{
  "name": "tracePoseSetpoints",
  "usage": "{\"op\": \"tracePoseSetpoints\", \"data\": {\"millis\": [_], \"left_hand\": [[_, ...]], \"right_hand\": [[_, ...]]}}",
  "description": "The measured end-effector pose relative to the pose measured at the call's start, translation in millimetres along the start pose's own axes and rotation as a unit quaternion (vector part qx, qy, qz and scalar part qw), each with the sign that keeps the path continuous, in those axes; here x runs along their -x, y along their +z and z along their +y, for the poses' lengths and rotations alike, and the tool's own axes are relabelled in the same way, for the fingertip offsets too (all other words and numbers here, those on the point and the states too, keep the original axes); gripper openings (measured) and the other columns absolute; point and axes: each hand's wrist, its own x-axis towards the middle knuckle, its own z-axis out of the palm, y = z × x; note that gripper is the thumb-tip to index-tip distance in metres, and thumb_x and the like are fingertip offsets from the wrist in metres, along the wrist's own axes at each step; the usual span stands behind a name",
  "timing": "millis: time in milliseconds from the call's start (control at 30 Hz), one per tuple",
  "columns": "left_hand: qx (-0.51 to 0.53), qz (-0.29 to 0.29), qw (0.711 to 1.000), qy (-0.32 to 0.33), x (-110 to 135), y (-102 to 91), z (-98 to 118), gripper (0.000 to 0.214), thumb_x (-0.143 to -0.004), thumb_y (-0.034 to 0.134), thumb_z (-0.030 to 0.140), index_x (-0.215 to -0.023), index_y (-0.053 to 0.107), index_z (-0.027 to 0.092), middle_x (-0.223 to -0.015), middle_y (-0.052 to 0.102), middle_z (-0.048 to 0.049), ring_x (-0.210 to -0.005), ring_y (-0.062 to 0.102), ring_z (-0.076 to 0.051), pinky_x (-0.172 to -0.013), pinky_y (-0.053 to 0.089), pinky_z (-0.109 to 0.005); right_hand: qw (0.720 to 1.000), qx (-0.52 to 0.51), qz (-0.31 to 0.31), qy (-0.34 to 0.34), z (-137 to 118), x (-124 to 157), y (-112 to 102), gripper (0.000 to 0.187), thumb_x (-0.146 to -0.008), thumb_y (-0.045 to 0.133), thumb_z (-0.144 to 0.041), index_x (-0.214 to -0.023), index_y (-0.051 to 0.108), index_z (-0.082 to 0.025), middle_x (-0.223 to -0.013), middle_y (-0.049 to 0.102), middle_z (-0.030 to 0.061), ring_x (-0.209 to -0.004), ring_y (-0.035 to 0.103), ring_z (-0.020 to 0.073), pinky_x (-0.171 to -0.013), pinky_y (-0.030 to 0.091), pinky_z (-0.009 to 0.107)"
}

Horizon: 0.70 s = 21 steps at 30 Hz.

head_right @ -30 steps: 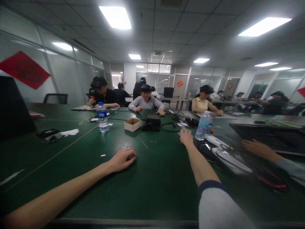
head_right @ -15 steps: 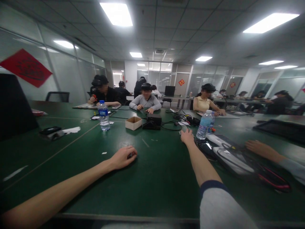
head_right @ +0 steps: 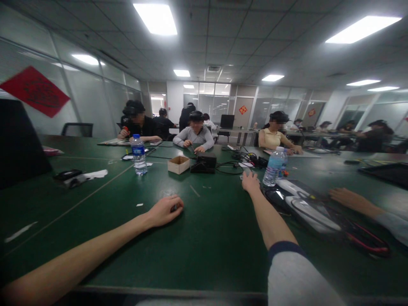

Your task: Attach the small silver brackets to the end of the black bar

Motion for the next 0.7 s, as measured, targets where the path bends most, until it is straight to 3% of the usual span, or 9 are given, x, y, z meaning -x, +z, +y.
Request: {"op": "tracePoseSetpoints", "data": {"millis": [233,433,700], "left_hand": [[0.002,-0.002,1.0,-0.004,0.4,-0.4,0.3,0.011,-0.089,0.051,0.023,-0.093,0.06,0.019,-0.09,0.061,-0.0028,-0.077,0.059,-0.016,-0.07,0.046,-0.026],[0.008,-0.007,1.0,-0.009,0.8,-1.0,-0.2,0.011,-0.089,0.05,0.022,-0.094,0.06,0.019,-0.091,0.061,-0.0028,-0.078,0.059,-0.015,-0.07,0.045,-0.026],[0.006,-0.007,1.0,-0.012,1.3,-1.8,0.0,0.01,-0.09,0.05,0.022,-0.093,0.059,0.019,-0.091,0.06,-0.0031,-0.078,0.058,-0.016,-0.071,0.045,-0.026]], "right_hand": [[1.0,0.005,-0.003,-0.003,-0.1,-0.7,0.8,0.044,-0.093,0.04,-0.021,-0.137,0.044,-0.023,-0.139,0.035,0.0195,-0.127,0.035,0.0373,-0.093,0.038,0.047],[1.0,-0.001,0.002,-0.001,-0.9,-2.4,1.2,0.052,-0.093,0.042,-0.021,-0.144,0.033,-0.019,-0.135,0.038,0.0215,-0.124,0.038,0.0368,-0.092,0.039,0.047],[1.0,-0.007,-0.001,-0.009,-1.6,-1.5,0.3,0.042,-0.094,0.043,-0.023,-0.136,0.046,-0.024,-0.133,0.039,0.0193,-0.122,0.038,0.0373,-0.091,0.039,0.047]]}}
